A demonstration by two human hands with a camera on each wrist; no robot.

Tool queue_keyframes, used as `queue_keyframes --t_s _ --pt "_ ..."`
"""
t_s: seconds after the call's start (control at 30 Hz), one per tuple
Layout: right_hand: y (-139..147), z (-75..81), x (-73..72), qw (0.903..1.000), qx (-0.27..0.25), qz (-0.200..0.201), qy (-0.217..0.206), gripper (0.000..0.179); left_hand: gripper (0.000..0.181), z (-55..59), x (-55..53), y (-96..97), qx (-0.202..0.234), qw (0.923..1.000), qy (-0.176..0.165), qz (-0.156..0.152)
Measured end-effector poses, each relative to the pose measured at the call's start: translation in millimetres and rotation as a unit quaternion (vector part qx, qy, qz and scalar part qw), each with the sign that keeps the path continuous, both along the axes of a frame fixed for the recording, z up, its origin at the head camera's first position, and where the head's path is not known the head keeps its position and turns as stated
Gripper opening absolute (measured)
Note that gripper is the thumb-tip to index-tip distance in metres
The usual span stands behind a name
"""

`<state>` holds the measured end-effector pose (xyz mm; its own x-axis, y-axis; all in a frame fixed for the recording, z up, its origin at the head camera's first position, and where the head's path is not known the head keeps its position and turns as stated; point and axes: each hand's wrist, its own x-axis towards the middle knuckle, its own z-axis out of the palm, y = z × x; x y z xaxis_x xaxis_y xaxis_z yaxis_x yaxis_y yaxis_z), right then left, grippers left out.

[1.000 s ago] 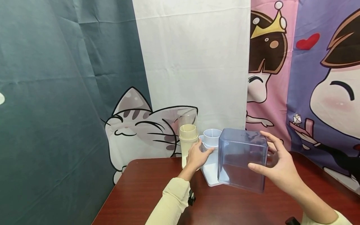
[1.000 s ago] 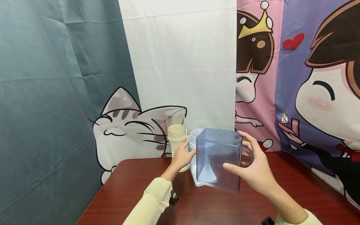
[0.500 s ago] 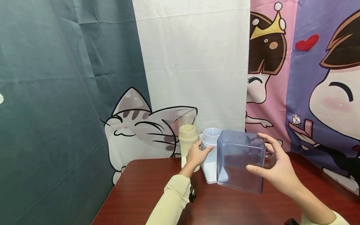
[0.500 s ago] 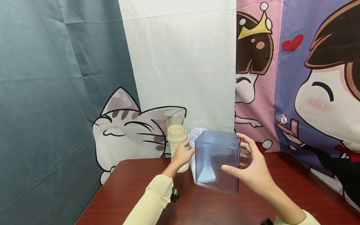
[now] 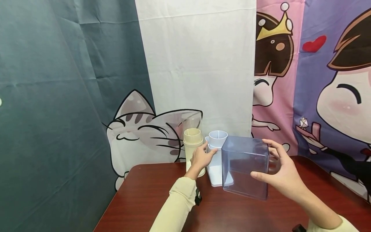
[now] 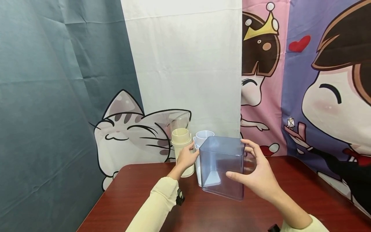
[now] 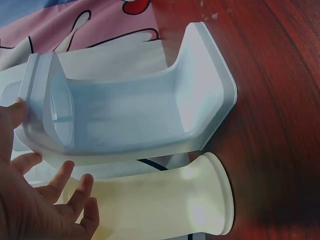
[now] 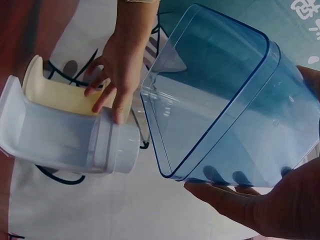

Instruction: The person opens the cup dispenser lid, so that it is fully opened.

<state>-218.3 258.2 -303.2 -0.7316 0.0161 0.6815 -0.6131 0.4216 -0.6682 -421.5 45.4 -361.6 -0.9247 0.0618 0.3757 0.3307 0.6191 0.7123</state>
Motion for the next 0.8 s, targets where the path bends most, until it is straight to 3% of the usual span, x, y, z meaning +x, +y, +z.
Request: queue_keyframes --t_s 0.3,0.8 --pt "2.3 -6.2 -5.6 1.0000 0.007 0.003 -0.004 0.099 0.065 -0.2 -3.0 2.1 -0.018 0.9997 0.013 0.014" --pt "2.4 -24.4 -20.8 0.9964 0.069 -0.046 -0.022 0.094 0.063 -0.9 -10.0 6.0 -0.026 0.9992 0.021 0.020"
